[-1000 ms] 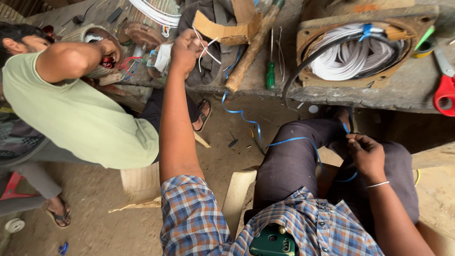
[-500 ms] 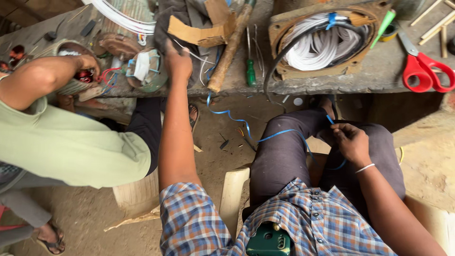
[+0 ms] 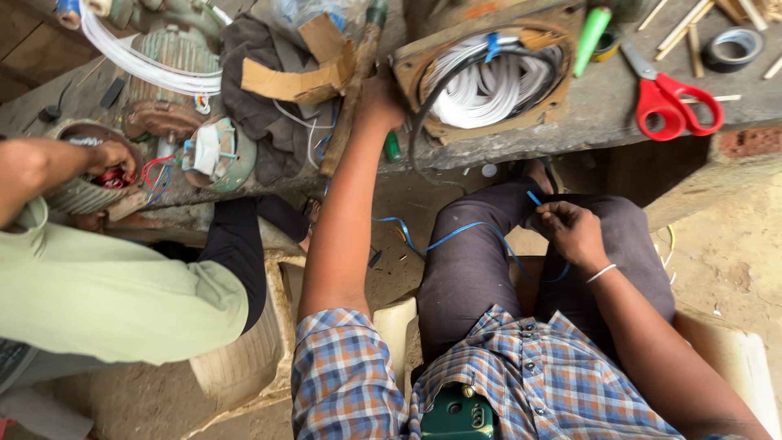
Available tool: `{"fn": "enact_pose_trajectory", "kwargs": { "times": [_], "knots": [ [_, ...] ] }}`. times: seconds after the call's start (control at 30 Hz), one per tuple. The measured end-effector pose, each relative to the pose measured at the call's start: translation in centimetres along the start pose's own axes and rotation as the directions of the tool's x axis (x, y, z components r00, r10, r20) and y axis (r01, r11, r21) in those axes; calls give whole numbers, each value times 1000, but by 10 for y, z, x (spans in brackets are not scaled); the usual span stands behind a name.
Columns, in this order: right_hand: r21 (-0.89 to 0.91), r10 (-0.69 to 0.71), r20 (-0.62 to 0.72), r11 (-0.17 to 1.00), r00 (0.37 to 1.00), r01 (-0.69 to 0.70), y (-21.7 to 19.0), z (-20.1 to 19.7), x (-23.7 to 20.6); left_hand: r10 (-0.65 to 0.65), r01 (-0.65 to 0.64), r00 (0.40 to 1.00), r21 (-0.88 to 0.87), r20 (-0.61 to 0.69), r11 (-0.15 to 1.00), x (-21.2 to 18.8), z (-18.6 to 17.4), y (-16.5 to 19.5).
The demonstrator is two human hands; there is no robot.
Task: The person ties a bundle of white wire windings inside an electric motor housing using a blue ribbon, pulling the ribbon tight around the coil and cutting it with scissors. They press and adjust the wires in the housing and continue securing the bundle with additional ribbon ties.
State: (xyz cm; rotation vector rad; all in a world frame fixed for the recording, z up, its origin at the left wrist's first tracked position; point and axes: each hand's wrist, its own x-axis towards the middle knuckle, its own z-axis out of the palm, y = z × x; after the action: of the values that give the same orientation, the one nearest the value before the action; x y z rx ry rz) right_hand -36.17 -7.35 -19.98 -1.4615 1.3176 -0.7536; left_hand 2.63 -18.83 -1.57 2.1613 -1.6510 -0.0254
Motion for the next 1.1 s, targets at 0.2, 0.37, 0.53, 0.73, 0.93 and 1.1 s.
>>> {"fn": "enact_pose_trajectory", "kwargs": {
  "times": [0.2, 0.37, 0.53, 0.73, 0.93, 1.1],
  "knots": [
    [190, 1, 40, 982, 999, -8, -4, -4, 5, -117, 93, 987, 197, 112, 976, 14, 17, 12],
    [182, -1, 36, 983, 999, -5, -8, -8, 4, -151, 105, 978, 284, 144, 953, 16, 14, 24],
    [234, -17, 13, 972, 1000, 13, -5, -14, 5, -173, 109, 972, 349, 157, 931, 18, 8, 39],
    [240, 13, 22, 971, 1000, -18, -9, -18, 1, -204, 115, 960, 399, 189, 910, 8, -5, 52],
    [233, -14, -19, 972, 1000, 18, -11, -21, -3, -197, 107, 953, 356, 229, 929, -7, -23, 50],
    [164, -17, -5, 986, 1000, 18, 2, -15, 3, -255, 311, 943, -294, 213, 904, -15, -72, 16]
  ]
}}
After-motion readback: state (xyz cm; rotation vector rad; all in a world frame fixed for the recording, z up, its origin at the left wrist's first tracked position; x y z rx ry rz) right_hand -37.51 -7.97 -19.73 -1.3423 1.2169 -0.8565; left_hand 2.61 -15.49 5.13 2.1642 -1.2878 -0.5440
